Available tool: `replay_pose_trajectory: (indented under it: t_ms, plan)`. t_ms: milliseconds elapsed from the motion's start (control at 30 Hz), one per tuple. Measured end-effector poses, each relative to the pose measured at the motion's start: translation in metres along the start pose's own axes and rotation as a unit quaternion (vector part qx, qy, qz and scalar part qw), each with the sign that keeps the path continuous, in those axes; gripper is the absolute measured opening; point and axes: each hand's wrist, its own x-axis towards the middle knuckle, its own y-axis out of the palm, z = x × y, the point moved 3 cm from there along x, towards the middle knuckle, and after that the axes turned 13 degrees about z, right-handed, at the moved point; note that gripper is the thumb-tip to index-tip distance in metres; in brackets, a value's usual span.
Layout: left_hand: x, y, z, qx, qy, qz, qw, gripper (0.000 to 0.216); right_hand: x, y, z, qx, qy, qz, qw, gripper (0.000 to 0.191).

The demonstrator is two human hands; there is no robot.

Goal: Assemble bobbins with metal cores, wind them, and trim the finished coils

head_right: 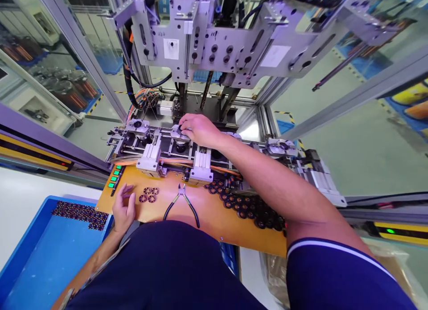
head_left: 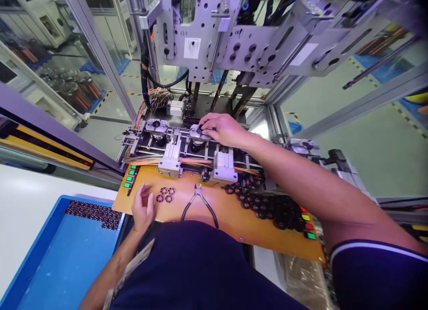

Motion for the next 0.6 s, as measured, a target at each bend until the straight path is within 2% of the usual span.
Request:
replay_pose_trajectory:
  t_ms: [333,600]
  plan:
    - [0.002,0.001,0.000,0.009,-0.002,0.017,1.000,0.044,0.007,0.000,0.009,-0.101,0.066,0.066,0.990,0.024]
    - [0.003,0.001,-0.001,0.012,-0.010,0.014,1.000,0.044,0.007,0.001,0.015,-0.142,0.071,0.086,0.984,0.030]
